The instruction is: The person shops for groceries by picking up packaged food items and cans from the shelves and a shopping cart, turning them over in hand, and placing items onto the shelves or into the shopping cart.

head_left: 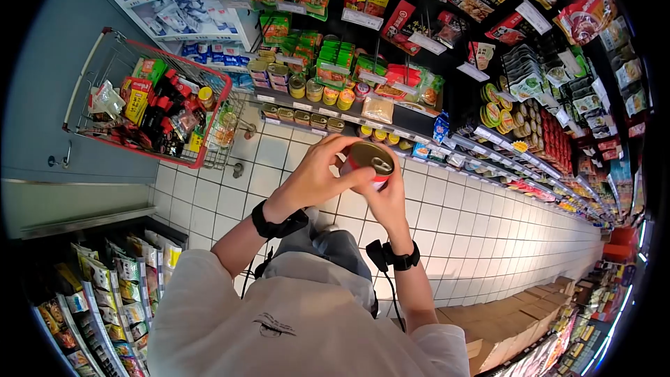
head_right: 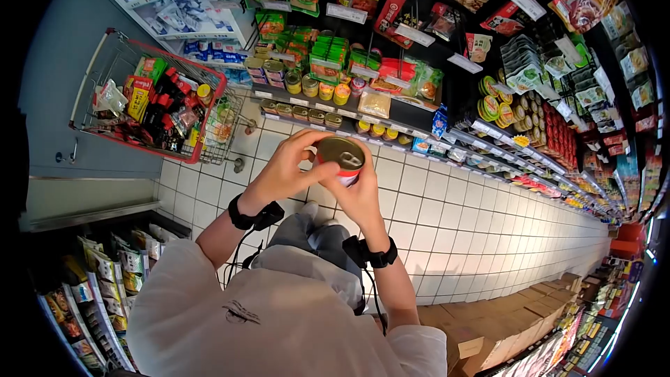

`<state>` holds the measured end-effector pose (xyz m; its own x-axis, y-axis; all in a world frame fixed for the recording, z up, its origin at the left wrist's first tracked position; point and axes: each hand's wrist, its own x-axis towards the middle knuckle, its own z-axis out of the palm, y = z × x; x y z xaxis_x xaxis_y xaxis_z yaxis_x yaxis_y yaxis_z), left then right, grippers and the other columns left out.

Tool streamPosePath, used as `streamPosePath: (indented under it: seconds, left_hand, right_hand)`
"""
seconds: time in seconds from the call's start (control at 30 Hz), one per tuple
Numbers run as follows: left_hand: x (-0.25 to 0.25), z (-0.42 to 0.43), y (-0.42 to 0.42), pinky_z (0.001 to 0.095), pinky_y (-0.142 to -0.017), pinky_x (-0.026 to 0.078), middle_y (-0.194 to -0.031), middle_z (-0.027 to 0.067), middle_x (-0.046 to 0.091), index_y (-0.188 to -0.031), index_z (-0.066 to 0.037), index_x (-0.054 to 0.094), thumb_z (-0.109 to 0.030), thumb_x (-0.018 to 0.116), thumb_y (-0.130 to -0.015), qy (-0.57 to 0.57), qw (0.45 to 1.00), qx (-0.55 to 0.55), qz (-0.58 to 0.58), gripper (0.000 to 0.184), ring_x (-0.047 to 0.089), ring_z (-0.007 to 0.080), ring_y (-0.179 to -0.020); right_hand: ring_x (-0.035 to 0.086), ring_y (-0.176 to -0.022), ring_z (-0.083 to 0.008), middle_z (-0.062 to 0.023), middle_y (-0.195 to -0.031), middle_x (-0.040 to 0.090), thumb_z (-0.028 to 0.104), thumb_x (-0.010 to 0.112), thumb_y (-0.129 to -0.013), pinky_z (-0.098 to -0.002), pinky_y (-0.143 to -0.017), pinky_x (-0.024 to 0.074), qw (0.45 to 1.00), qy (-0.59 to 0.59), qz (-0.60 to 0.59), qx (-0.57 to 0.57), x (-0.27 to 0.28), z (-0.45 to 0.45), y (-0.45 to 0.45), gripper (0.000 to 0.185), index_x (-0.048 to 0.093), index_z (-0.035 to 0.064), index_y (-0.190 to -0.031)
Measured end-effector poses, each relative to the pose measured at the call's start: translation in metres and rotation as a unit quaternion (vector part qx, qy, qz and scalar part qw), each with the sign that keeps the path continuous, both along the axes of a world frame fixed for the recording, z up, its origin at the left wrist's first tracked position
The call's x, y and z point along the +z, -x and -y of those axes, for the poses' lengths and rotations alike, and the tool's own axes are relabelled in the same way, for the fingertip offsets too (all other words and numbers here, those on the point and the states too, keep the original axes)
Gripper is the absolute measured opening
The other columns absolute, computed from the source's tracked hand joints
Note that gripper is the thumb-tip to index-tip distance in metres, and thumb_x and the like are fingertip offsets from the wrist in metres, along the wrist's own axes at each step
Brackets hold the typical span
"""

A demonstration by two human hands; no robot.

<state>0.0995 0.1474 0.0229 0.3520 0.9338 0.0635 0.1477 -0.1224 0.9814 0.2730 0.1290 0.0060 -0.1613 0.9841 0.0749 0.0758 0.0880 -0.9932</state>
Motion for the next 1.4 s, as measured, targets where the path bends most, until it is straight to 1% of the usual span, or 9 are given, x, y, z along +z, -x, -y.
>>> streamPosePath:
  seconds: [0.13,0.23,0.37,0.53,0.63,0.9,1.03,1.2,1.4]
  left_hand:
    - [0.013,-0.021,-0.006,0.0265,-0.074,0.048,-0.119,0.01,0.056,-0.137,-0.003,0.047,-0.016,0.078,-0.079,0.003,0.999,-0.008,0.031,0.067,0.056,0.0154,-0.101]
    - [0.009,-0.048,-0.016,0.0272,-0.074,0.049,-0.117,0.0116,0.057,-0.137,-0.002,0.048,-0.011,0.077,-0.079,-0.138,0.99,0.011,-0.036,0.066,0.059,0.0192,-0.097]
    - [0.01,-0.082,-0.034,0.0298,-0.081,0.052,-0.118,0.0137,0.058,-0.135,0.001,0.049,-0.007,0.074,-0.081,-0.069,0.997,-0.017,-0.01,0.06,0.061,0.0183,-0.098]
    - [0.003,-0.119,-0.067,0.0282,-0.082,0.052,-0.117,0.016,0.058,-0.131,0.007,0.049,-0.008,0.073,-0.083,-0.049,0.998,-0.029,-0.004,0.055,0.063,0.0155,-0.094]
    - [0.006,-0.143,-0.09,0.0284,-0.083,0.052,-0.116,0.0146,0.058,-0.129,0.009,0.049,-0.012,0.069,-0.089,0.066,0.996,-0.064,0.018,0.049,0.063,0.015,-0.095]
    - [-0.048,-0.181,-0.133,0.0299,-0.081,0.054,-0.123,0.0142,0.057,-0.133,0.003,0.046,-0.022,0.068,-0.092,0.282,0.947,-0.142,-0.065,0.053,0.062,0.0175,-0.102]
    - [-0.048,-0.195,-0.147,0.0397,-0.102,0.043,-0.141,0.0156,0.04,-0.144,-0.008,0.035,-0.024,0.08,-0.077,-0.036,0.965,-0.212,-0.149,0.082,0.043,0.0301,-0.131]
    - [-0.082,-0.218,-0.151,0.0392,-0.106,0.038,-0.138,0.0152,0.043,-0.141,-0.009,0.039,-0.018,0.082,-0.071,-0.036,0.945,-0.265,-0.188,0.083,0.042,0.0338,-0.129]
    - [-0.171,-0.231,-0.135,0.0395,-0.099,0.042,-0.125,0.0182,0.053,-0.133,-0.003,0.044,-0.023,0.083,-0.072,-0.022,0.967,-0.153,-0.202,0.076,0.052,0.0346,-0.118]
  right_hand:
    - [0.065,-0.105,-0.0243,-0.0145,-0.119,0.061,0.044,0.048,-0.099,-0.0363,-0.087,0.0546,0.9,0.268,-0.343,0.024,0.01,-0.027,-0.014,0.056,0.046,-0.0002,-0.133]
    - [0.068,-0.092,-0.0278,-0.0173,-0.11,0.064,0.05,0.041,-0.099,-0.0416,-0.075,0.0588,0.877,0.285,-0.382,0.05,0.018,-0.056,-0.027,0.061,0.046,-0.0013,-0.131]
    - [0.07,-0.077,-0.0294,-0.0184,-0.097,0.067,0.057,0.032,-0.099,-0.0412,-0.07,0.0598,0.843,0.319,-0.413,0.129,0.007,-0.087,-0.05,0.068,0.047,-0.0019,-0.129]
    - [0.069,-0.085,-0.0262,-0.0164,-0.102,0.066,0.057,0.034,-0.099,-0.0404,-0.071,0.0596,0.844,0.338,-0.387,0.155,0.004,-0.125,-0.095,0.067,0.05,-0.0012,-0.128]
    - [0.062,-0.101,-0.0138,-0.0095,-0.115,0.062,0.052,0.048,-0.098,-0.0287,-0.082,0.0538,0.929,0.31,-0.2,0.028,-0.005,-0.144,-0.128,0.061,0.052,0.0005,-0.13]
    - [0.063,-0.088,-0.0106,-0.008,-0.103,0.067,0.034,0.069,-0.09,-0.0237,-0.075,0.0533,0.937,0.311,-0.105,0.117,-0.052,-0.176,-0.192,0.052,0.057,-0.0033,-0.124]
    - [0.064,-0.077,-0.0118,-0.0092,-0.097,0.068,0.033,0.071,-0.087,-0.0228,-0.064,0.0542,0.92,0.357,-0.095,0.132,-0.078,-0.193,-0.201,0.048,0.062,-0.003,-0.118]
    - [0.061,-0.067,-0.0109,-0.0084,-0.095,0.068,0.034,0.069,-0.088,-0.0226,-0.059,0.0528,0.905,0.396,-0.101,0.12,-0.108,-0.212,-0.192,0.05,0.062,-0.0039,-0.119]
    - [0.061,-0.069,-0.011,-0.0082,-0.099,0.067,0.036,0.067,-0.09,-0.0218,-0.062,0.0509,0.909,0.392,-0.136,0.051,-0.195,-0.224,-0.166,0.054,0.057,-0.004,-0.126]
